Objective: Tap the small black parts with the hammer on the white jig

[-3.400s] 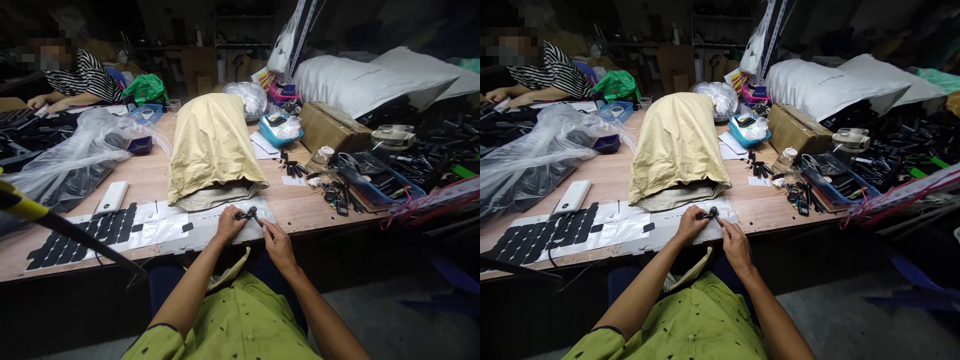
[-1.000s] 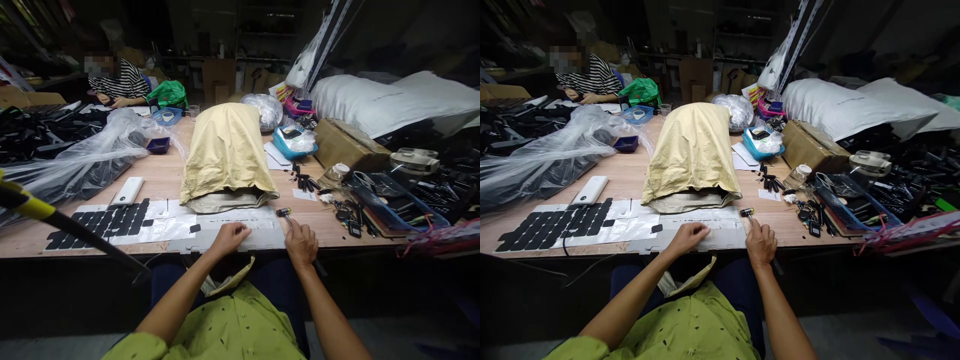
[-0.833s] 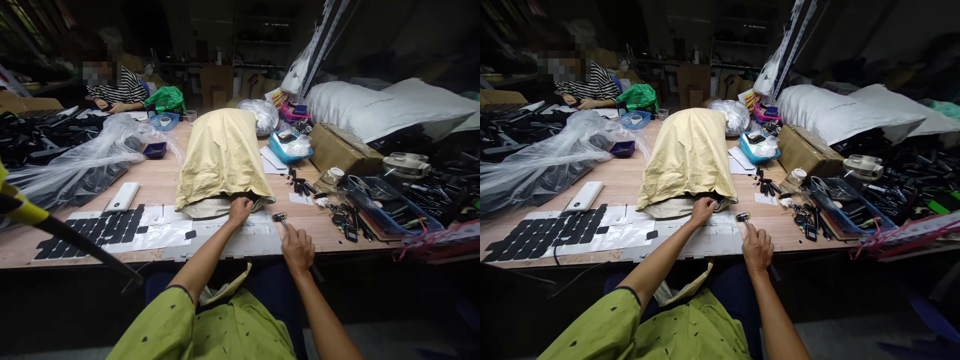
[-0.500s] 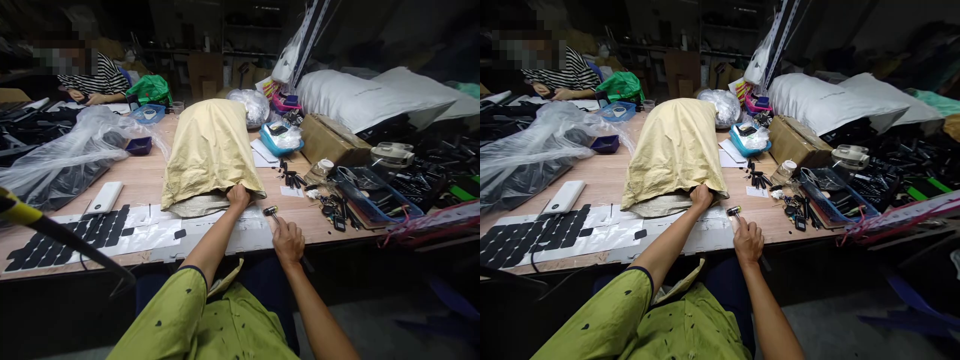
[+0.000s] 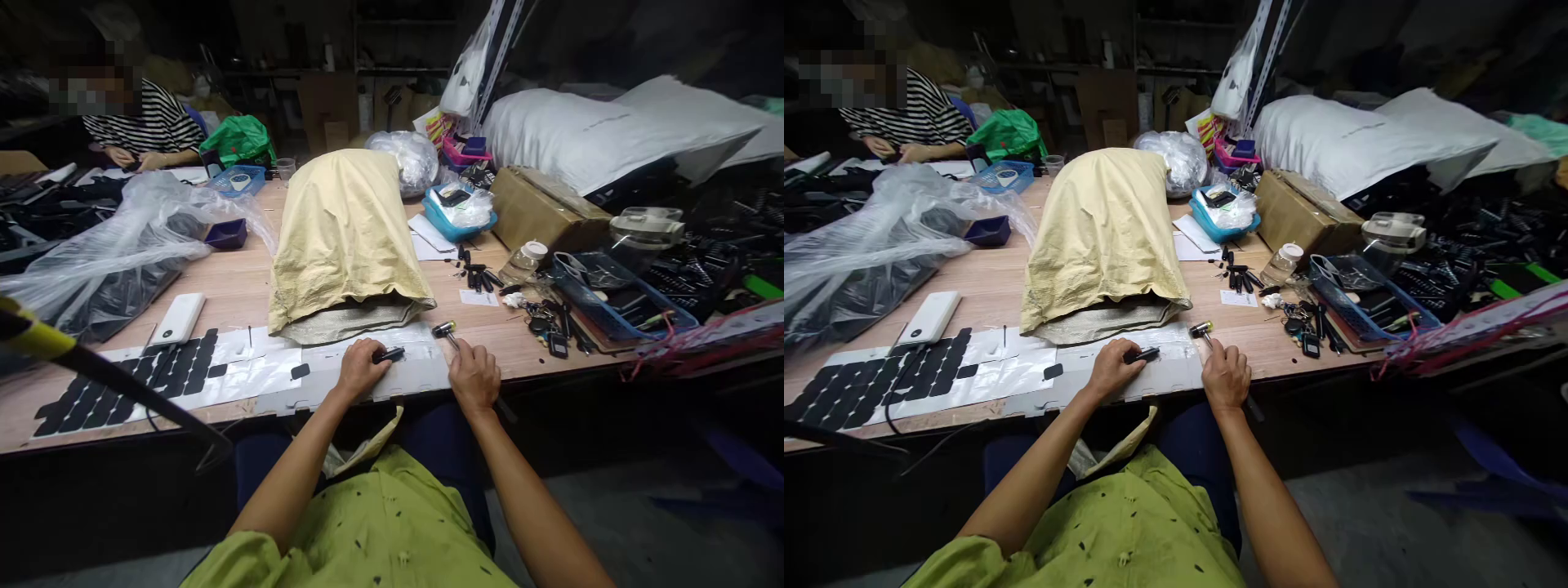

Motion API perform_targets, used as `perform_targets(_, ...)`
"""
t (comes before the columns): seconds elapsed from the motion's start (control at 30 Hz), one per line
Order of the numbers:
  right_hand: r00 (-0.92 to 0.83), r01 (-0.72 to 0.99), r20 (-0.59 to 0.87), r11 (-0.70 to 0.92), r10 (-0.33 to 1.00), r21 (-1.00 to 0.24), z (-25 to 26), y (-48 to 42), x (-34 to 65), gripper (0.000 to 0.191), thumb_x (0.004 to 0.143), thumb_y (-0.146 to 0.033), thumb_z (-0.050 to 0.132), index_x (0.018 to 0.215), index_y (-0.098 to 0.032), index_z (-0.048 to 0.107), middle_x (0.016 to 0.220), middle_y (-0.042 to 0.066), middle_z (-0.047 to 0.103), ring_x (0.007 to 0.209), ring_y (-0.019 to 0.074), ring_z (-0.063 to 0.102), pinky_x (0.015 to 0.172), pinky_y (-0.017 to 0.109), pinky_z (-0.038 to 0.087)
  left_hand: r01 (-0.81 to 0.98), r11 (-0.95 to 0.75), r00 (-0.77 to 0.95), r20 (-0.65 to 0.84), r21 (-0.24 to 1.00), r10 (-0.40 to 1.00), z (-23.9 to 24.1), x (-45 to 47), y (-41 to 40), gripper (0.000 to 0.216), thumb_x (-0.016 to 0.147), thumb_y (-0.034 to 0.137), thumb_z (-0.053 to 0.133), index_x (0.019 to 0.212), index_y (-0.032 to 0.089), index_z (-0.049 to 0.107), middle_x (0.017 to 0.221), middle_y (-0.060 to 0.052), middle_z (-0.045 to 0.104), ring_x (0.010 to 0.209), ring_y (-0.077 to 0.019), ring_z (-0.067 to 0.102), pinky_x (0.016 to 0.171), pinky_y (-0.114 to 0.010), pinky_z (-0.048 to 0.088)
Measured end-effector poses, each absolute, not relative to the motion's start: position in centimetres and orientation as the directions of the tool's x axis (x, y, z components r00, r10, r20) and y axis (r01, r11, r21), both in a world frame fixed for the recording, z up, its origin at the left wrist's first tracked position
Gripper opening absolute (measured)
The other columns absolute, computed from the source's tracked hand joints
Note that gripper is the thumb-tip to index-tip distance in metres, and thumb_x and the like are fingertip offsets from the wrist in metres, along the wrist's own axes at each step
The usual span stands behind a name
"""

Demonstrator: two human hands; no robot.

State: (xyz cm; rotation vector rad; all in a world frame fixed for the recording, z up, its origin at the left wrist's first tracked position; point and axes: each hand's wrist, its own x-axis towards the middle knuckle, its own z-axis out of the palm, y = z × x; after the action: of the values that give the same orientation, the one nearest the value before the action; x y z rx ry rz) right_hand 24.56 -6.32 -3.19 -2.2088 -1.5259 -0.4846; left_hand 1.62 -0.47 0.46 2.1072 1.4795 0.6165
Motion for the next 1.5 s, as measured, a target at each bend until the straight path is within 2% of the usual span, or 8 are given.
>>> perform_targets(0.23, 0.352, 0.935, 0.432, -0.287, 0.831, -0.21, -2.5, -6.1, 25.4, 0.031, 0.089, -0.017, 0.051, 0.112, -0.023, 0.071, 0.087, 0.007, 0.059, 0.083, 0.0206, 0.048, 0.066, 0.031, 0.029, 0.708, -0.361, 0.364, 0.125, 0.607, 0.923, -0.3, 1.9, -0.1, 0.016, 0.078, 0.029, 0.073, 0.093, 0.025, 0.073, 0.089, -0.003, 0.069, 0.09, -0.0216, 0.062, 0.082, -0.034, 0.045)
perform_targets(0.43, 0.338, 0.83, 0.422, -0.054, 0.841, -0.556, -1.8, -7.5, 24.4, 0.035, 0.092, -0.021, 0.042, 0.114, -0.022, 0.07, 0.101, 0.008, 0.069, 0.092, 0.0204, 0.061, 0.078, 0.031, 0.046, 0.693, -0.379, 0.392, 0.12, 0.613, 0.912, -0.7, 1.8, 0.2, 0.016, 0.08, 0.029, 0.072, 0.095, 0.026, 0.077, 0.088, -0.003, 0.068, 0.091, -0.0214, 0.061, 0.083, -0.034, 0.045)
perform_targets(0.53, 0.264, 0.76, 0.45, 0.104, 0.853, -0.642, -1.4, -8.8, 22.3, 0.034, 0.095, -0.026, 0.042, 0.113, -0.022, 0.07, 0.106, 0.008, 0.072, 0.098, 0.0206, 0.065, 0.085, 0.033, 0.051, 0.694, -0.39, 0.402, 0.123, 0.605, 0.907, -0.9, 1.8, 0.2, 0.016, 0.081, 0.031, 0.071, 0.094, 0.027, 0.079, 0.086, -0.003, 0.067, 0.089, -0.0208, 0.059, 0.082, -0.034, 0.044)
perform_targets(0.7, 0.182, 0.758, 0.491, 0.197, 0.852, -0.622, -0.6, -10.2, 19.9, 0.035, 0.097, -0.028, 0.042, 0.116, -0.024, 0.071, 0.103, 0.007, 0.073, 0.096, 0.0194, 0.067, 0.085, 0.032, 0.054, 0.697, -0.394, 0.405, 0.124, 0.599, 0.906, -0.9, 1.9, 0.2, 0.017, 0.082, 0.033, 0.07, 0.096, 0.028, 0.079, 0.085, -0.003, 0.066, 0.087, -0.0201, 0.058, 0.081, -0.033, 0.044)
perform_targets(0.97, 0.139, 0.799, 0.458, 0.174, 0.878, -0.575, -0.1, -10.2, 19.7, 0.034, 0.096, -0.023, 0.044, 0.117, -0.026, 0.072, 0.094, 0.005, 0.072, 0.086, 0.017, 0.067, 0.076, 0.026, 0.054, 0.711, -0.378, 0.394, 0.11, 0.592, 0.913, -0.6, 2.2, 0.0, 0.017, 0.082, 0.032, 0.07, 0.096, 0.029, 0.079, 0.086, -0.003, 0.067, 0.089, -0.0206, 0.058, 0.082, -0.034, 0.043)
perform_targets(1.27, 0.117, 0.776, 0.432, 0.189, 0.894, -0.602, 0.3, -10.6, 18.4, 0.035, 0.097, -0.025, 0.043, 0.118, -0.026, 0.072, 0.091, 0.004, 0.071, 0.085, 0.0161, 0.067, 0.077, 0.025, 0.052, 0.709, -0.384, 0.394, 0.118, 0.592, 0.911, -0.7, 2.3, -0.1, 0.017, 0.082, 0.032, 0.07, 0.096, 0.03, 0.079, 0.086, -0.002, 0.067, 0.088, -0.02, 0.058, 0.08, -0.034, 0.042)
perform_targets(1.4, 0.158, 0.779, 0.436, 0.16, 0.886, -0.606, -0.2, -10.3, 19.5, 0.035, 0.096, -0.026, 0.043, 0.115, -0.026, 0.072, 0.095, 0.005, 0.071, 0.088, 0.0172, 0.065, 0.079, 0.027, 0.051, 0.715, -0.374, 0.378, 0.123, 0.591, 0.918, -1.0, 2.4, -0.1, 0.016, 0.081, 0.032, 0.072, 0.095, 0.03, 0.079, 0.084, -0.003, 0.066, 0.088, -0.0203, 0.058, 0.081, -0.034, 0.043)
perform_targets(1.5, 0.229, 0.829, 0.46, 0.076, 0.858, -0.554, -0.4, -9.5, 21.9, 0.034, 0.095, -0.024, 0.045, 0.114, -0.026, 0.073, 0.096, 0.006, 0.07, 0.089, 0.0188, 0.062, 0.077, 0.029, 0.048, 0.711, -0.37, 0.374, 0.124, 0.597, 0.919, -1.0, 2.5, -0.1, 0.016, 0.08, 0.032, 0.072, 0.094, 0.029, 0.079, 0.086, -0.003, 0.067, 0.09, -0.0207, 0.058, 0.083, -0.034, 0.043)
